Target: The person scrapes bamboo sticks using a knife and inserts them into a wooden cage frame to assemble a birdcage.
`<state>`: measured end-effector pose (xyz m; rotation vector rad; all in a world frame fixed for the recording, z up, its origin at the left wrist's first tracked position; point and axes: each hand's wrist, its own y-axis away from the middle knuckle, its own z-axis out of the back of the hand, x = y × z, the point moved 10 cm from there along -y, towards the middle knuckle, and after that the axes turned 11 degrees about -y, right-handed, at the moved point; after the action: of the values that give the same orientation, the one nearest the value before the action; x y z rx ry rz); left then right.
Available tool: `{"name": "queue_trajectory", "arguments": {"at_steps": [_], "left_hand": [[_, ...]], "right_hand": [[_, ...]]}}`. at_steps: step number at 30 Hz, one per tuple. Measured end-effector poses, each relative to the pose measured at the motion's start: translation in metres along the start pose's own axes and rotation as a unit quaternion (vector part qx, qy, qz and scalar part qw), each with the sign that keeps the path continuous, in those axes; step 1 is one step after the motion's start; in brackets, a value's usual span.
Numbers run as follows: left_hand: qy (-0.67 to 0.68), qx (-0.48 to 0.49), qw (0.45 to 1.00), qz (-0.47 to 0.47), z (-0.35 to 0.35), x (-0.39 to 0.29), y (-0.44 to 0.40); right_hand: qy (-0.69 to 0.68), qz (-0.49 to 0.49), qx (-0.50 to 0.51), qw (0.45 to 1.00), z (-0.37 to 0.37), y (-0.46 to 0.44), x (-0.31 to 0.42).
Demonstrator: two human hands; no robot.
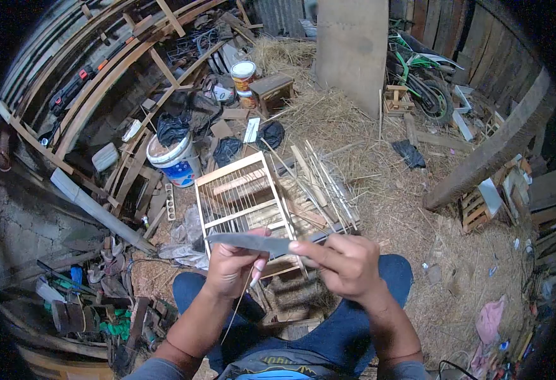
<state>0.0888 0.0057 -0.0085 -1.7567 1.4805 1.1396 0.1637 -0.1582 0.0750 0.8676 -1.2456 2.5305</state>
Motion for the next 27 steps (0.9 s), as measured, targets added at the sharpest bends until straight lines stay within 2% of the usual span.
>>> {"name": "queue_trajectory", "arguments": {"at_steps": [8, 10, 12, 14, 17, 22, 27], "left_hand": [[-0.017, 0.013, 1.000, -0.018, -0.002, -0.006, 0.001], [-0.018, 0.013, 1.000, -0.017, -0.004, -0.008, 0.001], [-0.097, -0.035, 0.995, -0.004, -0.001, -0.011, 0.002], [-0.077, -0.037, 0.996, -0.002, 0.000, -0.007, 0.001], [-0.038, -0.019, 0.999, -0.018, -0.001, -0.001, 0.001], [-0.006, 0.011, 0.999, -0.035, -0.007, -0.001, 0.002], [-0.045, -0.028, 0.998, -0.036, -0.001, -0.003, 0.001]], "right_hand": [[0.027, -0.002, 0.018, 0.999, -0.008, 0.001, -0.007], [0.024, -0.004, -0.016, 1.000, -0.001, 0.000, -0.009], [0.038, -0.018, -0.039, 0.998, 0.007, 0.001, -0.018], [0.052, -0.033, -0.062, 0.996, 0.013, 0.003, -0.020], [0.041, 0.005, -0.022, 0.999, 0.003, 0.006, -0.001], [0.040, 0.001, -0.004, 0.999, -0.005, 0.007, -0.003], [0.042, 0.000, -0.024, 0.999, 0.000, 0.005, -0.007]]}}
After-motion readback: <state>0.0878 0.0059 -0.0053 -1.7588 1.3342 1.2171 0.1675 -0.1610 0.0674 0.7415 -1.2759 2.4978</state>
